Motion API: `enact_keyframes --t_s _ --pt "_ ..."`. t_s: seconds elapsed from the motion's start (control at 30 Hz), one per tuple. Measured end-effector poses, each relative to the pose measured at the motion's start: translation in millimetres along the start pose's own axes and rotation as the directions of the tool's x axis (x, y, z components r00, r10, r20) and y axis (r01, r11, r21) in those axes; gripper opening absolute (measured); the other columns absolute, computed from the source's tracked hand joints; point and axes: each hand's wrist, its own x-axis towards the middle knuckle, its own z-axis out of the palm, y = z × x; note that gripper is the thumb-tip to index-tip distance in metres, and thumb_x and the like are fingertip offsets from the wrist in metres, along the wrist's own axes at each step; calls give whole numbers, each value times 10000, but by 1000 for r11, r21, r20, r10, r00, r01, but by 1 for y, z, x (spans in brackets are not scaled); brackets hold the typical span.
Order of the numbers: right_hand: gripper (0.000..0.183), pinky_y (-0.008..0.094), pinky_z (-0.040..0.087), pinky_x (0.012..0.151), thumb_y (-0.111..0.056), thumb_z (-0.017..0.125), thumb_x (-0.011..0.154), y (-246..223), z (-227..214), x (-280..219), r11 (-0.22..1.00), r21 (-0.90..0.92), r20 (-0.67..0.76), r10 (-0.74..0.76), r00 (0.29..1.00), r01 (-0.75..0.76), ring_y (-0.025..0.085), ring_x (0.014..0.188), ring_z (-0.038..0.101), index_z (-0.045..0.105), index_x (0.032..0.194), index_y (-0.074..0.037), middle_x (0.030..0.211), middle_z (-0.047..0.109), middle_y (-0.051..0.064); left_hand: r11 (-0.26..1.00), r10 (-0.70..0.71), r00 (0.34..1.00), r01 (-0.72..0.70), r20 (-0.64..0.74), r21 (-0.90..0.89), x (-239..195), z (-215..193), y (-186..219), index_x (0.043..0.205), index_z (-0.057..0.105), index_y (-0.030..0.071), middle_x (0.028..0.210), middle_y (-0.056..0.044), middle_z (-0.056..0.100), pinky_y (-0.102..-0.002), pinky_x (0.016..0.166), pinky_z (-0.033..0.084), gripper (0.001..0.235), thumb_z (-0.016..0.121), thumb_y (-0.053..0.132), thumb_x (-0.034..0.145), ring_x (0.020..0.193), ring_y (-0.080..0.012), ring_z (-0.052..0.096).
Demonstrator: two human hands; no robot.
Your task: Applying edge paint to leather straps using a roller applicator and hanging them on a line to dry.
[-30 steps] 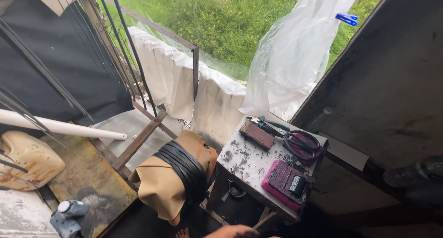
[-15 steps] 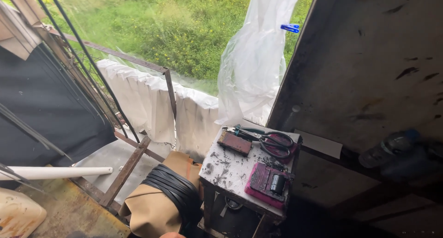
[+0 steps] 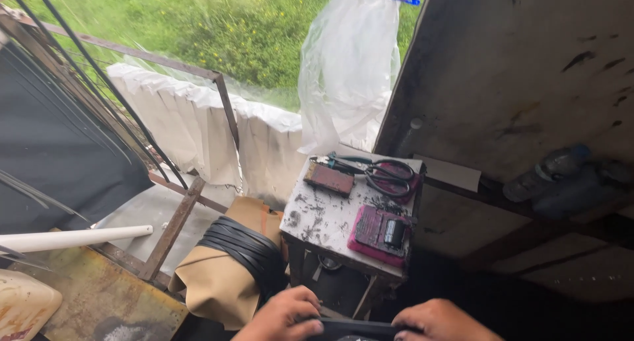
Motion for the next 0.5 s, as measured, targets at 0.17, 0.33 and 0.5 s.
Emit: enact_keyframes --t_s 0.17,0.33,0.5 --pt "211 279 586 741 -397 716 869 6 -36 -47 976 -216 -450 -79 889 -22 79 823 806 805 1037 -305 922 850 -146 978 -62 931 129 -359 165 -22 -38 15 945 796 146 969 16 719 -265 673 573 131 759 263 898 780 -129 739" --pt "301 269 534 648 -58 761 833 -38 -59 -50 934 -236 -723 -353 594 268 124 618 675 769 1129 -112 710 692 1 952 84 835 93 -544 291 -16 -37 24 1116 769 99 1085 -67 703 -262 755 601 215 729 97 905 881 -148 749" --pt "364 223 636 788 45 773 813 -34 -54 -30 881 -74 -811 -326 485 467 155 797 736 729 1168 -18 866 770 41 970 40 804 112 -593 217 -13 -15 -2 1208 603 70 1161 -83 753 -306 772 640 269 632 38 942 888 -164 794"
